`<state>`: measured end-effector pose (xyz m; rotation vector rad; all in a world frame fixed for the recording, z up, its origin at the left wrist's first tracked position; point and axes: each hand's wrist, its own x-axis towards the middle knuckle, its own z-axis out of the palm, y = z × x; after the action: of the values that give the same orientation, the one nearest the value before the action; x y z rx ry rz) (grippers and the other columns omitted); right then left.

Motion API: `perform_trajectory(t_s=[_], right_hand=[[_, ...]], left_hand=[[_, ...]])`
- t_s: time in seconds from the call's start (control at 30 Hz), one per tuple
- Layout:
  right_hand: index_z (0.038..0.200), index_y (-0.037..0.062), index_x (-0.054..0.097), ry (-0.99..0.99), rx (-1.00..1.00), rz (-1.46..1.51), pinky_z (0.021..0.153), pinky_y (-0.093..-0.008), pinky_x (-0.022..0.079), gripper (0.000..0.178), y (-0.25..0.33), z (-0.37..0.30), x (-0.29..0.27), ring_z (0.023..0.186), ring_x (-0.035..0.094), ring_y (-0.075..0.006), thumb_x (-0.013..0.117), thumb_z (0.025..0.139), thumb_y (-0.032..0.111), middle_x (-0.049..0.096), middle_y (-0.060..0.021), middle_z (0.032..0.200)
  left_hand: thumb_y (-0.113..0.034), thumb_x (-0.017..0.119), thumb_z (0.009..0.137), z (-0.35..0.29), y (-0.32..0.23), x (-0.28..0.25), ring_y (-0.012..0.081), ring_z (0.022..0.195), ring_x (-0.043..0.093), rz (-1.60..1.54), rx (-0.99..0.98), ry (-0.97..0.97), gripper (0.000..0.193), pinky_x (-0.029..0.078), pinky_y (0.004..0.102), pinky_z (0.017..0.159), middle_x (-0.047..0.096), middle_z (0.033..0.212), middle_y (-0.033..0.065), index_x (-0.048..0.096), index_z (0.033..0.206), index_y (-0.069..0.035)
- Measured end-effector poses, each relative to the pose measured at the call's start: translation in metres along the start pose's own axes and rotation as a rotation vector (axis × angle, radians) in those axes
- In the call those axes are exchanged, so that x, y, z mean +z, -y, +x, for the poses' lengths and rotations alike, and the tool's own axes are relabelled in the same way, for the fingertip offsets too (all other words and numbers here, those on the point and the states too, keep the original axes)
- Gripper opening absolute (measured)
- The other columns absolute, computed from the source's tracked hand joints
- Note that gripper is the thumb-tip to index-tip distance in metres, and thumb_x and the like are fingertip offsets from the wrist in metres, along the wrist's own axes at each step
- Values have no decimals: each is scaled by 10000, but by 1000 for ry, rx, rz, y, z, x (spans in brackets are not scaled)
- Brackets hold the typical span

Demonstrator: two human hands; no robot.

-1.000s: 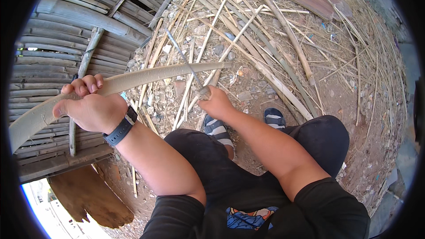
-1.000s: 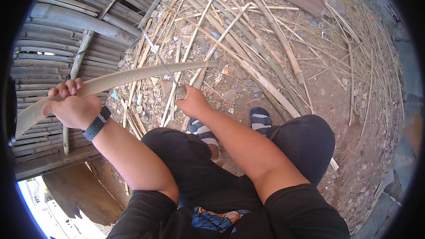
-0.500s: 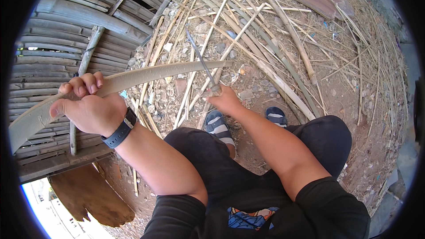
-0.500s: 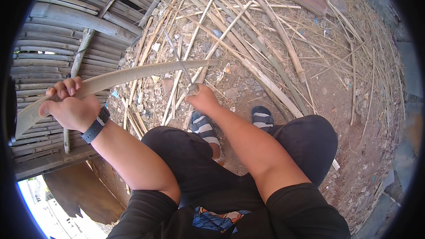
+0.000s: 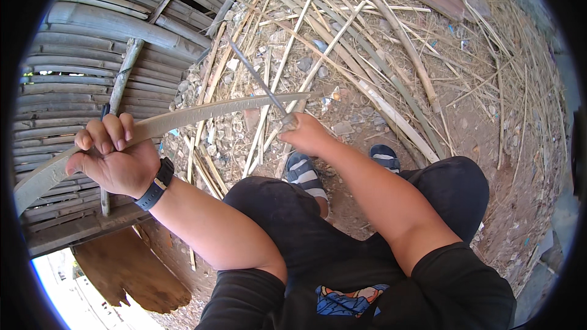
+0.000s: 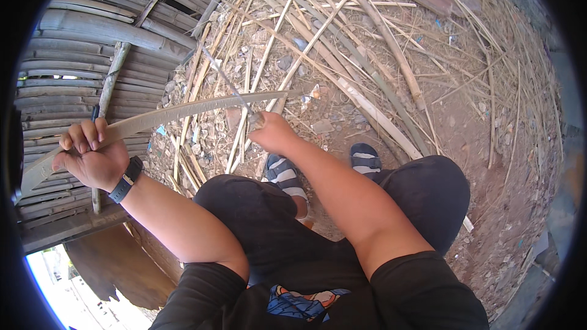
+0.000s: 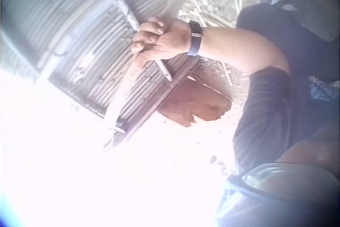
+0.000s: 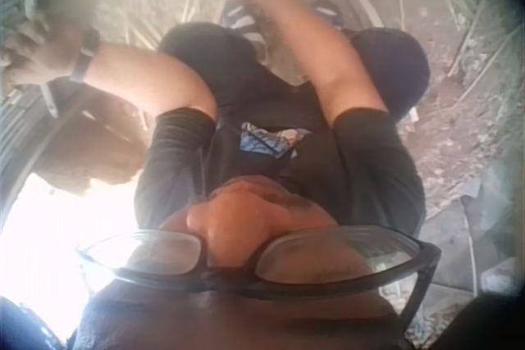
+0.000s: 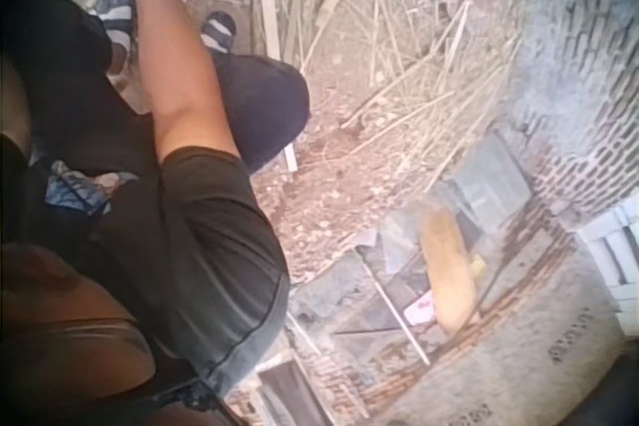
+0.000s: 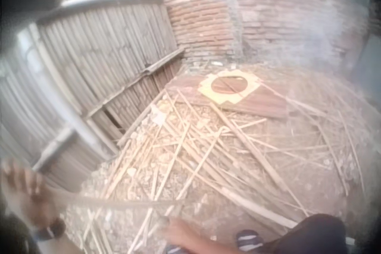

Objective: The person uses a curved blade to shave and split a long piece of bamboo. They repeatedly scrape the surface to remove the outer layer and then split the bamboo into thinner strips.

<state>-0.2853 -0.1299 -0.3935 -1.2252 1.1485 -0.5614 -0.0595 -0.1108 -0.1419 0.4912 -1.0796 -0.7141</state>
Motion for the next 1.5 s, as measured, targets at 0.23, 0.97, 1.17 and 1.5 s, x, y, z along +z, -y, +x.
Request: perform_trajectory(t_s=[0.23,0.97,1.17,1.5], right_hand=[[914,17,592,148,-152,174,580,-366,501,225,-15,-5,15,593,607,-229,690,770,159,623,-106,720],[1091,-19,635,-33,358,119,769,-402,536,397,-54,4,-3,822,689,-331,661,742,168,689,-215,887],[1076,-1,609,39,-341,-76,764,-420,526,381,31,-14,29,860,688,-357,673,750,187,684,-214,898],[1083,-15,640,-217,244,-103,881,-404,528,405,-133,13,4,986,675,-363,706,739,189,687,-245,1031]], left_hand=[[-634,514,912,-3,-5,1,99,517,338,-53,-38,137,484,313,264,510,372,614,-51,574,802,-167],[-675,367,961,-2,10,44,118,537,339,389,185,-566,546,343,253,526,335,631,-37,481,845,-154],[-628,306,1002,-2,14,53,120,541,353,411,182,-572,534,342,253,511,354,641,-32,474,851,-145],[-625,312,1005,-1,14,56,118,528,343,363,161,-537,527,332,248,502,356,635,-31,484,863,-147]])
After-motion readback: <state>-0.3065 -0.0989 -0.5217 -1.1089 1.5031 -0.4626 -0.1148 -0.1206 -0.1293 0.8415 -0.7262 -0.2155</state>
